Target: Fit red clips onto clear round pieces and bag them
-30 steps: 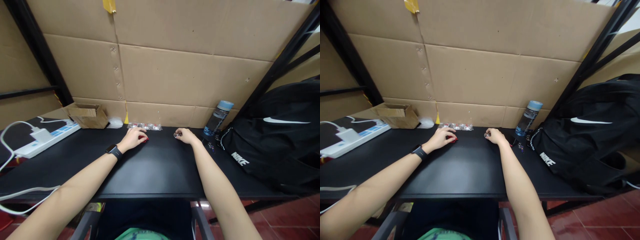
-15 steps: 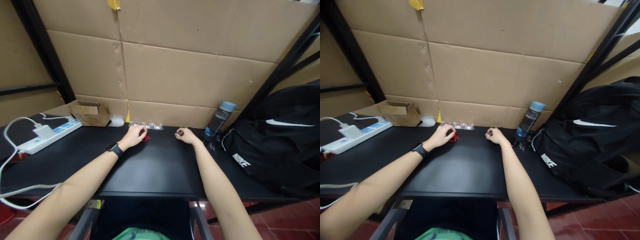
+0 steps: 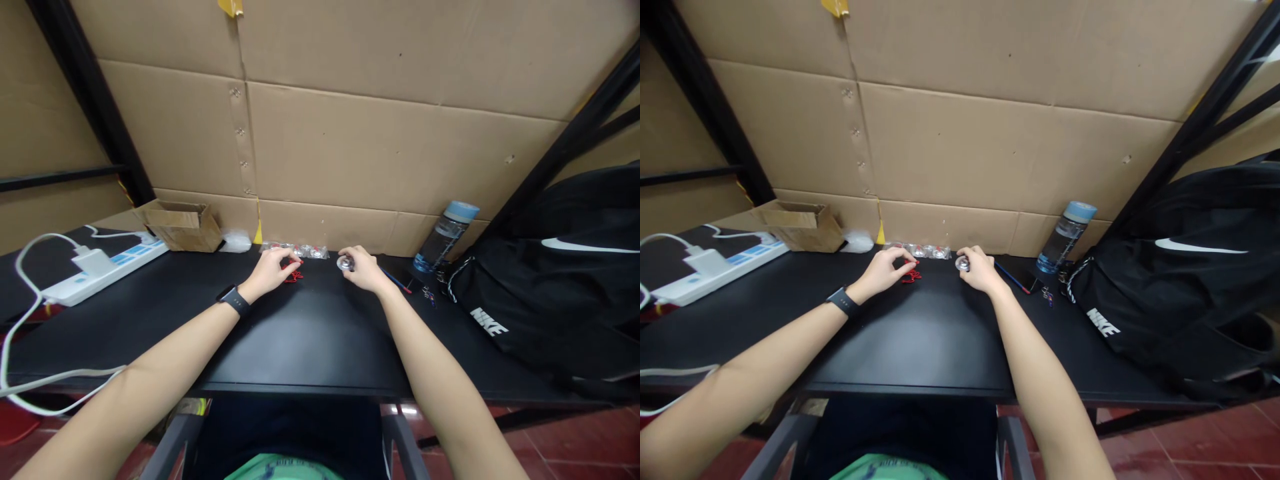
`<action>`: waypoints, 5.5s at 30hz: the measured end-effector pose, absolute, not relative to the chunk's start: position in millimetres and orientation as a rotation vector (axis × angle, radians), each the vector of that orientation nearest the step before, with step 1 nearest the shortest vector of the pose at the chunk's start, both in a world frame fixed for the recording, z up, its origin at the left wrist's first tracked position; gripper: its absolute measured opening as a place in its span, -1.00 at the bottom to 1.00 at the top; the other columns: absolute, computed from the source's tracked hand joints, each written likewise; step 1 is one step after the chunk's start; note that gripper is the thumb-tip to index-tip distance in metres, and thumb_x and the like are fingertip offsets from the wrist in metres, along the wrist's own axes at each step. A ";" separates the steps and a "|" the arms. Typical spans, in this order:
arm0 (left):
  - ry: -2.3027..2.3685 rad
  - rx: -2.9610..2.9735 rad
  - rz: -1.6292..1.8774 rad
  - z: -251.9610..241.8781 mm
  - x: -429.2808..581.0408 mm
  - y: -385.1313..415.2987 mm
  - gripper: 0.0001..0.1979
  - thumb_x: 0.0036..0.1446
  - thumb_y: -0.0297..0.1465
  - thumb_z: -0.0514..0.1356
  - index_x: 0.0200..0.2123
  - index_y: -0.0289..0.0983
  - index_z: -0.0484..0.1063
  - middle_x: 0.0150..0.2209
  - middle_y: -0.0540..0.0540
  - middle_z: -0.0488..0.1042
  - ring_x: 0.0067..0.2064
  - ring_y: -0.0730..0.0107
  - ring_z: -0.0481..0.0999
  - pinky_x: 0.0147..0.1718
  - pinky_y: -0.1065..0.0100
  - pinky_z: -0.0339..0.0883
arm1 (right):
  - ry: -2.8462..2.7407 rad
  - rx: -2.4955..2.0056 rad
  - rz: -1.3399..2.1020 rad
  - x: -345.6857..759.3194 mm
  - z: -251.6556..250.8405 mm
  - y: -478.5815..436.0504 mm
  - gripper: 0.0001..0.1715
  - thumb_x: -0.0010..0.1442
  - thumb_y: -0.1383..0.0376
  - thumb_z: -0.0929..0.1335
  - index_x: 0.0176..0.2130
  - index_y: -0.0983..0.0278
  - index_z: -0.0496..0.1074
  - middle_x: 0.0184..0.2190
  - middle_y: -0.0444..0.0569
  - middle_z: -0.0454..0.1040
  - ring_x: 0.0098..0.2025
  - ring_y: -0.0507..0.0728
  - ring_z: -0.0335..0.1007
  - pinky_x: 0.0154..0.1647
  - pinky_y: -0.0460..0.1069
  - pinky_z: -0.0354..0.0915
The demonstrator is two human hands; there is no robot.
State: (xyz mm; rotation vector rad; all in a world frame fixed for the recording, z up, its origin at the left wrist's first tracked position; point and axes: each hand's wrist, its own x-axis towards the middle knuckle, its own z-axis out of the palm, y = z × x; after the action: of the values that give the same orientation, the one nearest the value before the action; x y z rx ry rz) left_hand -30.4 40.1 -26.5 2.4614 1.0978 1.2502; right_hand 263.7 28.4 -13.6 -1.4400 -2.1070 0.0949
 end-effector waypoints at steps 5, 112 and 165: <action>1.056 2.213 1.312 -30.5 -23.3 38.3 -0.84 0.15 -0.28 0.30 -0.21 -0.21 0.57 -0.21 -0.06 0.63 -0.15 0.24 0.60 -0.06 0.22 0.40 | -1.926 -1.136 0.359 225.9 -12.9 17.0 -0.58 0.07 0.29 0.45 -0.05 0.14 0.41 -0.04 -0.01 0.44 -0.01 0.22 0.36 -0.06 0.09 0.26; 1.170 2.706 0.374 -29.8 -52.0 49.4 -0.91 0.12 -0.27 0.31 -0.33 -0.12 0.58 -0.08 -0.07 0.45 0.07 0.08 0.32 0.03 0.12 0.11 | -2.173 -1.763 0.191 308.0 -33.0 51.9 -0.51 -0.02 0.31 0.51 -0.05 0.24 0.50 -0.13 0.03 0.54 -0.15 0.16 0.47 -0.10 -0.03 0.30; 1.114 2.659 1.345 -3.1 -14.0 4.6 -0.84 0.27 -0.40 0.15 -0.17 -0.14 0.54 0.06 -0.13 0.38 0.11 0.11 0.30 0.09 0.05 0.18 | -1.858 -0.840 0.597 184.9 -3.4 -16.6 -0.47 0.06 0.22 0.52 0.03 0.14 0.41 0.00 0.00 0.51 0.01 0.19 0.48 -0.12 0.04 0.44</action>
State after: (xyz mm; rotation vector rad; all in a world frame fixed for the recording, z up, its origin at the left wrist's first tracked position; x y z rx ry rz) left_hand -14.0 4.6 -3.1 2.6590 1.1142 1.3454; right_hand 184.9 -16.6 -3.4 -0.8401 -1.8577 0.5969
